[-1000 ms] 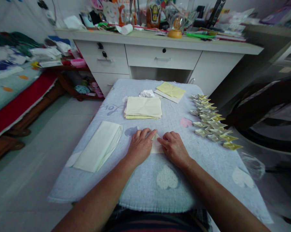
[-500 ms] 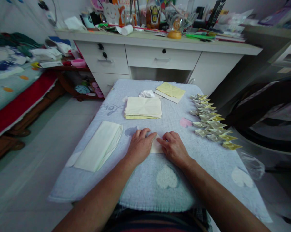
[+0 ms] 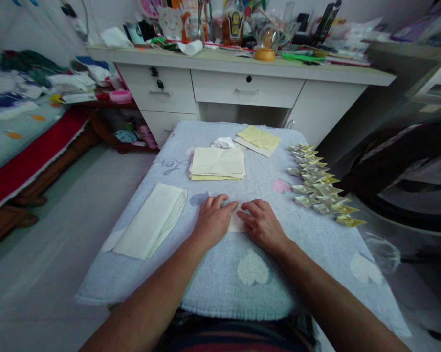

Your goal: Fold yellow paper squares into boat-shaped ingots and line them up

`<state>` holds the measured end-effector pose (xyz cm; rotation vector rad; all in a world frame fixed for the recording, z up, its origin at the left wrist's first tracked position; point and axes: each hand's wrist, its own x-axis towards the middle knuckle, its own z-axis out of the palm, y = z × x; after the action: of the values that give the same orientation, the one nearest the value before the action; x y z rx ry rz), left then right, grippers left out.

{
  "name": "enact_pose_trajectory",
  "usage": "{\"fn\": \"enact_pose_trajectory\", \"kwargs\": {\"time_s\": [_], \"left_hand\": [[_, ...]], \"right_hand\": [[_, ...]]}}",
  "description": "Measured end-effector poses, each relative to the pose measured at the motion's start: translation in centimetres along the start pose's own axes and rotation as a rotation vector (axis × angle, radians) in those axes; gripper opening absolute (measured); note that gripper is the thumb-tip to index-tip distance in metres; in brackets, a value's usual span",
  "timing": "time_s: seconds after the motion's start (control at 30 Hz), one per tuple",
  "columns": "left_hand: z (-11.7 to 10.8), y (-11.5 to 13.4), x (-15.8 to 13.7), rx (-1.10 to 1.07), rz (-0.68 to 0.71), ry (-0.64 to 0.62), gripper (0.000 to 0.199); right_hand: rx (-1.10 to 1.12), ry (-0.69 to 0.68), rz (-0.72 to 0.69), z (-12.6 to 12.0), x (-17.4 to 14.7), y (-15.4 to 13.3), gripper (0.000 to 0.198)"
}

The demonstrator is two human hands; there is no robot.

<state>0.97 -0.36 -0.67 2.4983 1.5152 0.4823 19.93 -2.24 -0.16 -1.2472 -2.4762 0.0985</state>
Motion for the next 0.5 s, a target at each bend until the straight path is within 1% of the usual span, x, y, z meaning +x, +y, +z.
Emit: {"fn": "enact_pose_trajectory", "kwargs": {"time_s": [0.17, 0.33, 0.5], "left_hand": [[0.03, -0.05, 0.05, -0.033, 0.0, 0.021, 0.035], [0.09, 0.01, 0.08, -0.038, 0.002, 0.043, 0.034], [0.1, 0.02, 0.12, -0.036, -0.002, 0.037, 0.035]], "right_hand": [[0.011, 0.006, -0.02, 0.06, -0.01, 0.06, 0.032], [0.01, 0.007, -0.029, -0.07, 0.07, -0.01, 0.03], [0.017, -0.003, -0.03, -0.05, 0.06, 0.01, 0.031]]}}
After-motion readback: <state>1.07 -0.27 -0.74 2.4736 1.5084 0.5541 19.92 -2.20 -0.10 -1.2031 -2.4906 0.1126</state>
